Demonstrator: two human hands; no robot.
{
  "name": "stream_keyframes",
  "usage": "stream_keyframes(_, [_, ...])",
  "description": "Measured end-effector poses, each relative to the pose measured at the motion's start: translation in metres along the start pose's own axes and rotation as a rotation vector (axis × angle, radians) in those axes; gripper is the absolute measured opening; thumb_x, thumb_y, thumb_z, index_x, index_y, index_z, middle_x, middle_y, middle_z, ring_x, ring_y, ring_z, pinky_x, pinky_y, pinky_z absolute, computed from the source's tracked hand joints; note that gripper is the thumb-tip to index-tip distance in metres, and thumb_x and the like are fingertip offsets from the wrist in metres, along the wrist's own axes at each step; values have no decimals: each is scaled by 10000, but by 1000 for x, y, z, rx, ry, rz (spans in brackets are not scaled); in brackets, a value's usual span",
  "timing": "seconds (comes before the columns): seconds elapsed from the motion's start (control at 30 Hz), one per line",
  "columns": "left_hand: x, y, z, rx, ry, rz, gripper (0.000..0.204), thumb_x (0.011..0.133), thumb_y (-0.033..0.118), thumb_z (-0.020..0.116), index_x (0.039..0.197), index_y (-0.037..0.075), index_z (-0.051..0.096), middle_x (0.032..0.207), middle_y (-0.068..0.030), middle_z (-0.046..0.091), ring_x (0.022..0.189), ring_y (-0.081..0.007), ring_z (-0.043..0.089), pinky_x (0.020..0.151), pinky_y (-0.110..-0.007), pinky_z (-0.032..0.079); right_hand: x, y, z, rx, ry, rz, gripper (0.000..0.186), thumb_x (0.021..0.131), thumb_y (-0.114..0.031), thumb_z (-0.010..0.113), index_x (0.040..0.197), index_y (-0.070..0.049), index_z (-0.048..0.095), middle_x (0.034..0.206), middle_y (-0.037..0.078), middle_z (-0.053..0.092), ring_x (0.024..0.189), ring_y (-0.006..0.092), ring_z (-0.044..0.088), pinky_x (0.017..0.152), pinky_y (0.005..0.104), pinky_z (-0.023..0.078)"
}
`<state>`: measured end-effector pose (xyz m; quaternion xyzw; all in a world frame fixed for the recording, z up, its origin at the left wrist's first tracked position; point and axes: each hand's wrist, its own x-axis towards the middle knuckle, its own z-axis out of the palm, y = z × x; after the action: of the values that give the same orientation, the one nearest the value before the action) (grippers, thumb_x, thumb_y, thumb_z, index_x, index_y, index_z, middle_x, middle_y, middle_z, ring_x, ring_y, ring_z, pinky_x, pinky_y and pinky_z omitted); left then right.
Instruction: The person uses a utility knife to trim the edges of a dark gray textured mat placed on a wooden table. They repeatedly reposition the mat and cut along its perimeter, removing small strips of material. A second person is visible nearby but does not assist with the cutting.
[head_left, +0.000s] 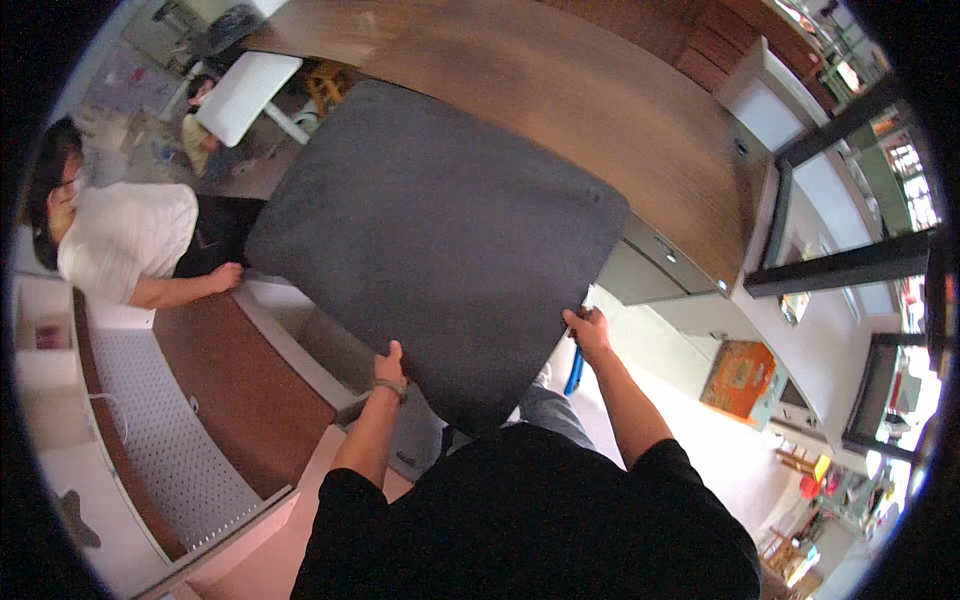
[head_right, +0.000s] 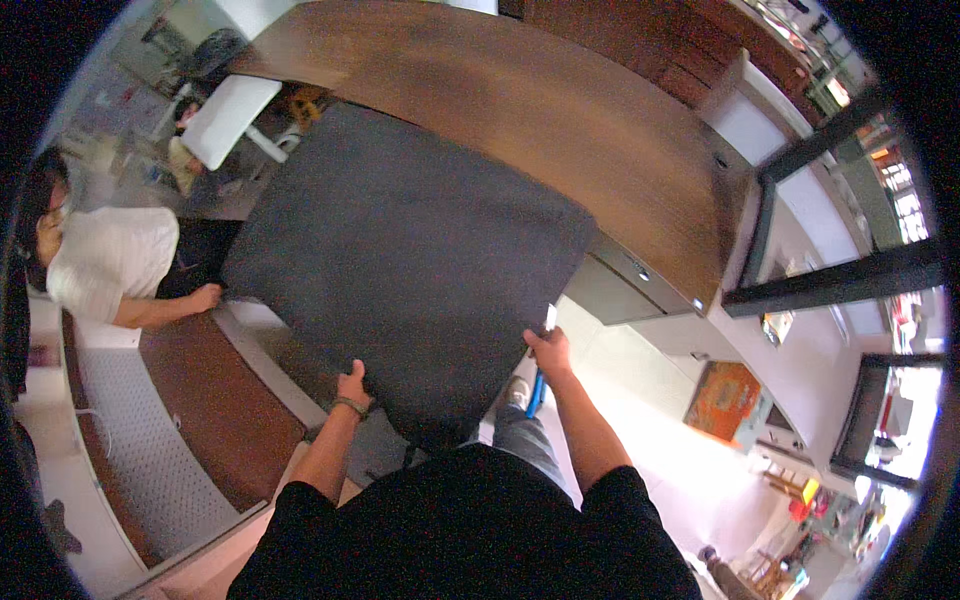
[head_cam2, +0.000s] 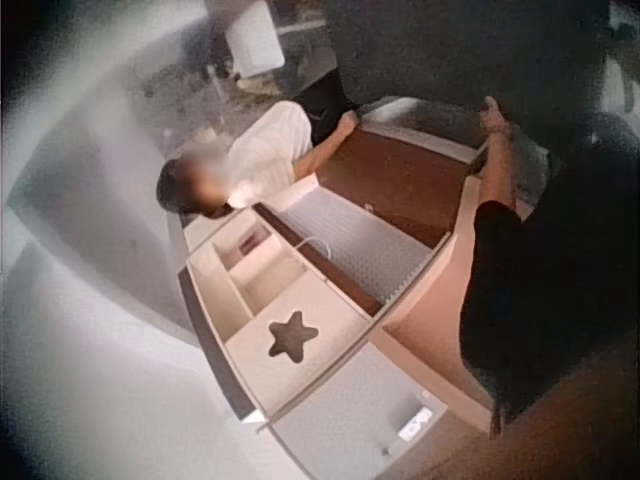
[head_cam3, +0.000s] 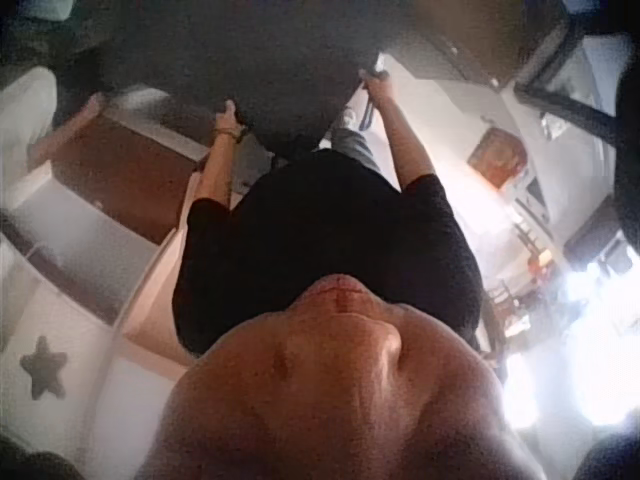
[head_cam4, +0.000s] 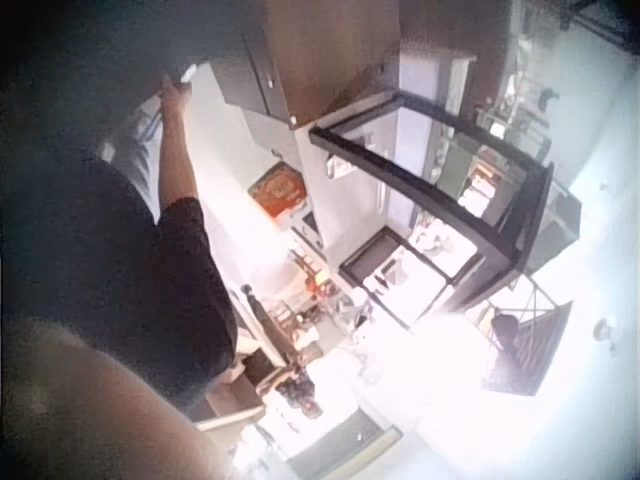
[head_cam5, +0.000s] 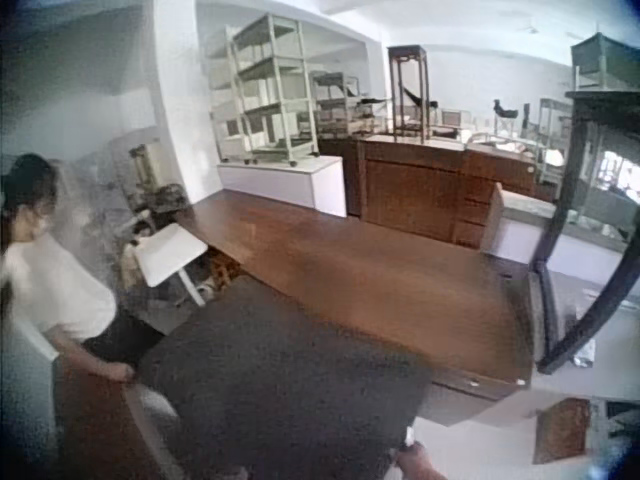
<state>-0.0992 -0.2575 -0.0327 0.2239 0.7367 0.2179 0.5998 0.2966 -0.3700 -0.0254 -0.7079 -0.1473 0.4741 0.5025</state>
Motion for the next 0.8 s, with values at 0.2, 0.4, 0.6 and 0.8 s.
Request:
stream_keyframes(0.2, [-23,-3,5,50,106,81,860,871,471,652,1391,-90,259,1325,-225,456,1137,-348,526,884,-516,475,-15,1,-12,-68,9,47,274,823,-184,723,848,6,528,663,68,555,532,150,544,485,279,419])
stream_keyframes(0.4, [-46,-3,2,181,79,99,733,893,390,667,1305,-128,351,1249,-223,503,1098,-298,540,856,-468,487,-31,10,-20,-59,7,39,262,820,-184,718,849,-15,520,634,46,553,499,147,535,472,271,411])
stream_keyframes(0.6, [-21,-27,-1,119,59,216,743,859,458,684,1252,-117,427,1257,-216,511,1107,-294,537,929,-441,454,-36,3,-27,-51,-36,58,278,844,-203,705,912,-9,517,677,47,561,526,136,539,484,264,406])
stream_keyframes(0.8, [11,-28,1,47,-55,71,942,823,430,727,1440,-35,189,1404,-221,388,1248,-398,441,943,-560,447,-24,-2,-24,-55,15,20,277,847,-200,698,931,-13,512,687,52,572,532,144,553,489,283,410])
